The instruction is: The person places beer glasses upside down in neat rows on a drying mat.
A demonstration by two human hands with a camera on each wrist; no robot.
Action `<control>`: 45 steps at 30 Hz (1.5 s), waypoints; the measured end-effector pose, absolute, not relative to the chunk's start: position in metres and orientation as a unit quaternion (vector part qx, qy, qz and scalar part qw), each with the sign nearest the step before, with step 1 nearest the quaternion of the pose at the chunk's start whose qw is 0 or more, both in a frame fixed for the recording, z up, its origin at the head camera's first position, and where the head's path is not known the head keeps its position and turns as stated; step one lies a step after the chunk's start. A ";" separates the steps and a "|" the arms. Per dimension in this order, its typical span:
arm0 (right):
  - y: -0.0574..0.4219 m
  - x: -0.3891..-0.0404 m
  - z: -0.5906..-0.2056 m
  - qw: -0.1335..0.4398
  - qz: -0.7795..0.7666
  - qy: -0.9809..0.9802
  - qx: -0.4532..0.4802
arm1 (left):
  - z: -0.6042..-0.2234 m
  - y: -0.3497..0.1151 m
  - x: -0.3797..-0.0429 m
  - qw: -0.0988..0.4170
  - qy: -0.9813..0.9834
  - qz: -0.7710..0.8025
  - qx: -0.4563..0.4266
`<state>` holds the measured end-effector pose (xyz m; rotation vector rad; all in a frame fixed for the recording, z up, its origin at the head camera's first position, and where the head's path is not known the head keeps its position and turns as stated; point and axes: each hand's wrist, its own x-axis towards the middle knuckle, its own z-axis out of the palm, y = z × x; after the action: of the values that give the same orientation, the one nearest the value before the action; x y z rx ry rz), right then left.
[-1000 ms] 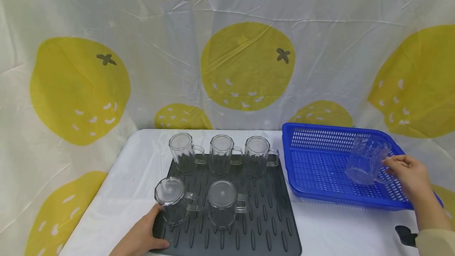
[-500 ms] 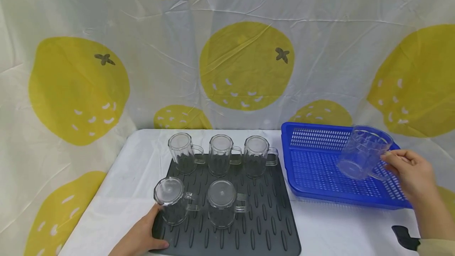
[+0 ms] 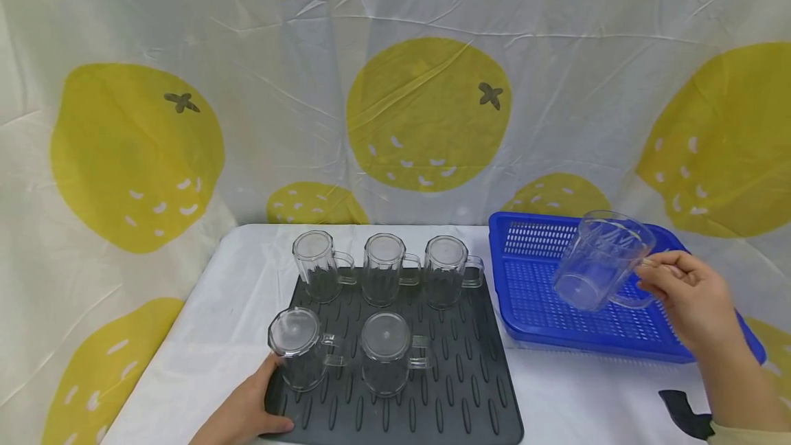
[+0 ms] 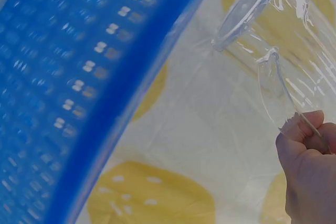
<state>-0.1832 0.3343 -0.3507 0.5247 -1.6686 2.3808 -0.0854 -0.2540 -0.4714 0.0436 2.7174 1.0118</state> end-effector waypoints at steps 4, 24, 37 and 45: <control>0.323 -0.179 -0.346 0.086 0.805 -0.547 0.212 | -0.471 -0.253 -0.085 0.118 0.930 0.348 0.015; 0.276 -0.153 -0.332 0.062 0.779 -0.577 0.236 | -0.472 -0.254 -0.086 0.124 0.927 0.353 0.003; 0.255 -0.146 -0.339 0.014 0.749 -0.613 0.252 | -0.472 -0.253 -0.085 0.104 0.931 0.348 0.027; 0.244 -0.142 -0.339 -0.003 0.748 -0.604 0.273 | -0.472 -0.252 -0.084 0.103 0.931 0.349 0.027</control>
<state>-0.1423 0.2438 -0.3388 0.8596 -1.9022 2.3549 -0.0845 -0.2521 -0.4715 0.0801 2.7472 1.0285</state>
